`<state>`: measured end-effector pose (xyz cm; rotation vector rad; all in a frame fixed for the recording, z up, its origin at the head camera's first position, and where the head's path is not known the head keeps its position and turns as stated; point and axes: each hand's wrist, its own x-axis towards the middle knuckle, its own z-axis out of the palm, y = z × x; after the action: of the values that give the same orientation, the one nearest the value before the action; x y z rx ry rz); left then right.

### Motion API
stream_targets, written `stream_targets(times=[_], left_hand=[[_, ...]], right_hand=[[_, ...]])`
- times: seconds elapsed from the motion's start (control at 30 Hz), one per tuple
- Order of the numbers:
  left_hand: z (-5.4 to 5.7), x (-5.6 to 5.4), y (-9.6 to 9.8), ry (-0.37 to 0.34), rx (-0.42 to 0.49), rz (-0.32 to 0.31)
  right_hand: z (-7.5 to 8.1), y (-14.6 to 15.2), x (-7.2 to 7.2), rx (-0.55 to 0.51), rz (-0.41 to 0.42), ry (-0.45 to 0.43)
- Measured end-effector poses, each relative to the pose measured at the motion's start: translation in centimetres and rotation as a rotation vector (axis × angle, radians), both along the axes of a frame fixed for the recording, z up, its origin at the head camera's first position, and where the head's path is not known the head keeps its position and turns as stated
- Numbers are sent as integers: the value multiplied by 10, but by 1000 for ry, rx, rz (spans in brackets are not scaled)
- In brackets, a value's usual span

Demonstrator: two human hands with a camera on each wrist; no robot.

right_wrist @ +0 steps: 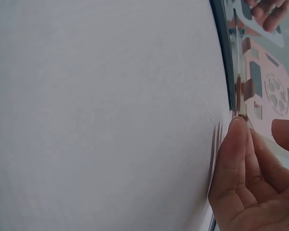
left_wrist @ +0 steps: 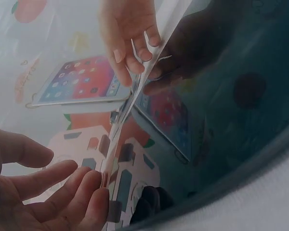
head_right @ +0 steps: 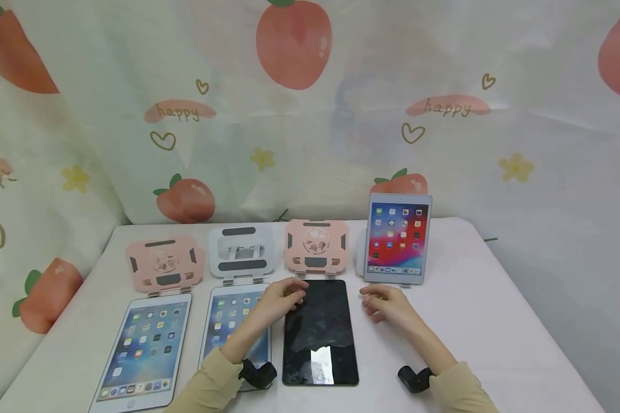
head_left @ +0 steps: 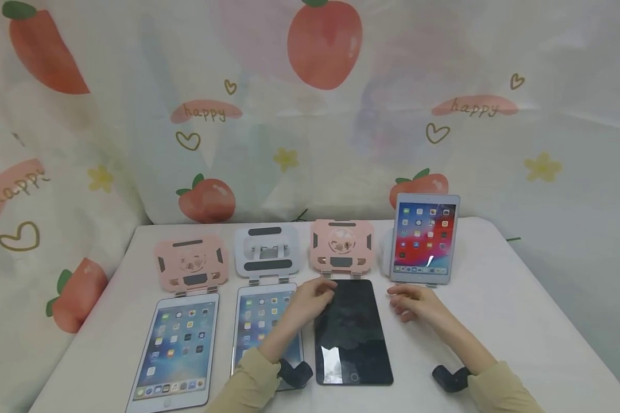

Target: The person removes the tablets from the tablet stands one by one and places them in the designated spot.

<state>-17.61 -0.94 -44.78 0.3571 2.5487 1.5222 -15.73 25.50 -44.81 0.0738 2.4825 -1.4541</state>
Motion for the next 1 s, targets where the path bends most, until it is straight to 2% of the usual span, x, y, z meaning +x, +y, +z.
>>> stream_targets(times=[0.33,0.6,1.0], left_hand=[[6,-7,21,13,76,-56],[10,-14,38,4,113,-63],[24,-26,61,3,153,-65]], right_hand=[[5,19,2,36,-16,52],[8,37,-1,85,-9,111],[17,65,-13,141,-59,139]])
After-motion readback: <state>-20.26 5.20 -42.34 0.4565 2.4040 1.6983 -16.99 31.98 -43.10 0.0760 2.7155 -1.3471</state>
